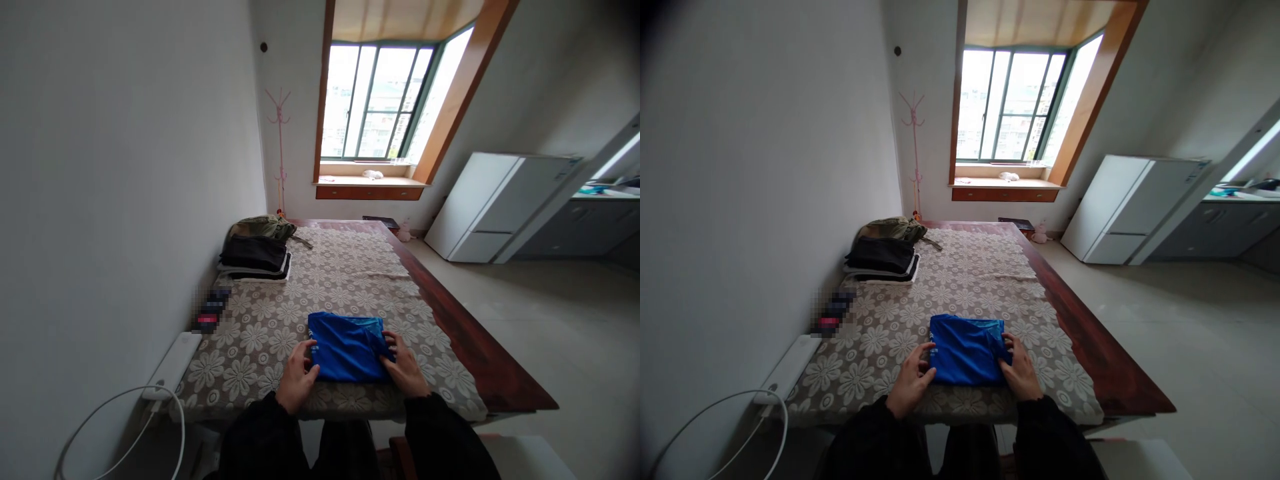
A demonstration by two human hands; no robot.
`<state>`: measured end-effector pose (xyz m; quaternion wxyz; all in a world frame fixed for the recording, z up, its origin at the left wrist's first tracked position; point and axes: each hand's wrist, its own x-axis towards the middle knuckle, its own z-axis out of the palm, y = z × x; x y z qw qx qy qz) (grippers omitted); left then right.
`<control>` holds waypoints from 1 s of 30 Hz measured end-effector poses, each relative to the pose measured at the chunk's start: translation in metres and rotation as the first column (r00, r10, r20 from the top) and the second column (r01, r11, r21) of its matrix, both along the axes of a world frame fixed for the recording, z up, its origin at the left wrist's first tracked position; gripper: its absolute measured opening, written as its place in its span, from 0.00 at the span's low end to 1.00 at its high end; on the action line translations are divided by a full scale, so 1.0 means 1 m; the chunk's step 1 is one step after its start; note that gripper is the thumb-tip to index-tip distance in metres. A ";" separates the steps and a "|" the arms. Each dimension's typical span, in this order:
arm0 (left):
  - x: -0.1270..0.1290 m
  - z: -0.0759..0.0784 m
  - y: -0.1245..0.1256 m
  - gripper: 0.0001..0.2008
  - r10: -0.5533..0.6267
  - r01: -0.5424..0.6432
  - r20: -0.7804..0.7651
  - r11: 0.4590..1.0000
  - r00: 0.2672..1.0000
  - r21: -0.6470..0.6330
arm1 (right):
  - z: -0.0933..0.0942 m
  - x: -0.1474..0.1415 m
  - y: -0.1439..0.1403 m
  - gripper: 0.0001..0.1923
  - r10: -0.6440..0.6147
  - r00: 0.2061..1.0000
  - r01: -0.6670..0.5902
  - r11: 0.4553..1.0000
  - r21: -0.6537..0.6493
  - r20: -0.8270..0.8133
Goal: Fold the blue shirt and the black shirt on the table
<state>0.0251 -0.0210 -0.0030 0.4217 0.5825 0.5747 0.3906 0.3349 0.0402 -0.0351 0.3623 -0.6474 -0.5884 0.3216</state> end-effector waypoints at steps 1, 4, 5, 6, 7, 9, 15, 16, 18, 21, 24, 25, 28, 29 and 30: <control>-0.001 0.000 0.001 0.28 -0.006 0.006 0.024 1.000 1.000 -0.012 | 0.001 0.001 0.001 0.36 0.007 0.999 -0.008 1.000 -0.025 -0.038; -0.004 -0.003 0.005 0.29 -0.029 0.032 0.075 0.999 0.997 -0.044 | 0.005 0.012 0.003 0.43 0.015 0.985 -0.031 0.996 -0.087 -0.172; -0.004 -0.004 0.007 0.29 -0.036 0.042 0.092 0.997 0.995 -0.060 | 0.006 0.017 0.003 0.43 0.017 0.973 -0.041 0.994 -0.100 -0.230; -0.005 -0.005 0.008 0.29 -0.044 0.053 0.108 0.995 0.993 -0.080 | 0.008 0.022 0.003 0.42 0.025 0.956 -0.062 0.991 -0.116 -0.294; -0.006 -0.006 0.008 0.30 -0.054 0.067 0.125 0.992 0.991 -0.103 | 0.010 0.027 0.003 0.41 0.041 0.933 -0.096 0.986 -0.139 -0.358; -0.008 -0.008 0.009 0.31 -0.081 0.106 0.157 0.982 0.984 -0.158 | 0.014 0.037 0.002 0.38 0.085 0.883 -0.194 0.962 -0.195 -0.461; -0.008 -0.015 0.004 0.39 -0.134 0.199 0.238 0.940 0.962 -0.277 | 0.021 0.051 0.005 0.28 0.200 0.891 -0.318 0.915 -0.247 -0.407; -0.007 -0.017 0.003 0.41 -0.133 0.195 0.237 0.945 0.963 -0.263 | 0.021 0.052 0.008 0.27 0.220 0.896 -0.326 0.916 -0.235 -0.386; -0.004 -0.022 0.001 0.43 -0.135 0.179 0.212 0.963 0.968 -0.202 | 0.022 0.053 0.016 0.25 0.250 0.902 -0.342 0.912 -0.228 -0.352; -0.002 -0.028 0.000 0.44 -0.139 0.151 0.128 0.984 0.982 -0.091 | 0.023 0.054 0.030 0.26 0.242 0.900 -0.345 0.904 -0.252 -0.363; 0.000 -0.032 0.000 0.46 -0.130 0.135 0.088 0.990 0.988 -0.048 | 0.027 0.054 0.044 0.29 0.244 0.873 -0.367 0.899 -0.239 -0.422; 0.001 -0.033 -0.001 0.47 -0.123 0.128 0.095 0.990 0.988 -0.057 | 0.029 0.053 0.048 0.30 0.257 0.863 -0.383 0.894 -0.233 -0.434; 0.003 -0.034 -0.002 0.49 -0.078 0.093 0.127 0.989 0.989 -0.118 | 0.036 0.049 0.058 0.38 0.302 0.828 -0.452 0.857 -0.245 -0.472; 0.003 -0.034 -0.002 0.50 -0.061 0.079 0.134 0.988 0.989 -0.134 | 0.038 0.047 0.061 0.40 0.312 0.816 -0.472 0.845 -0.250 -0.486; 0.003 -0.034 -0.003 0.51 -0.048 0.068 0.140 0.987 0.989 -0.144 | 0.040 0.045 0.063 0.41 0.318 0.807 -0.485 0.838 -0.251 -0.497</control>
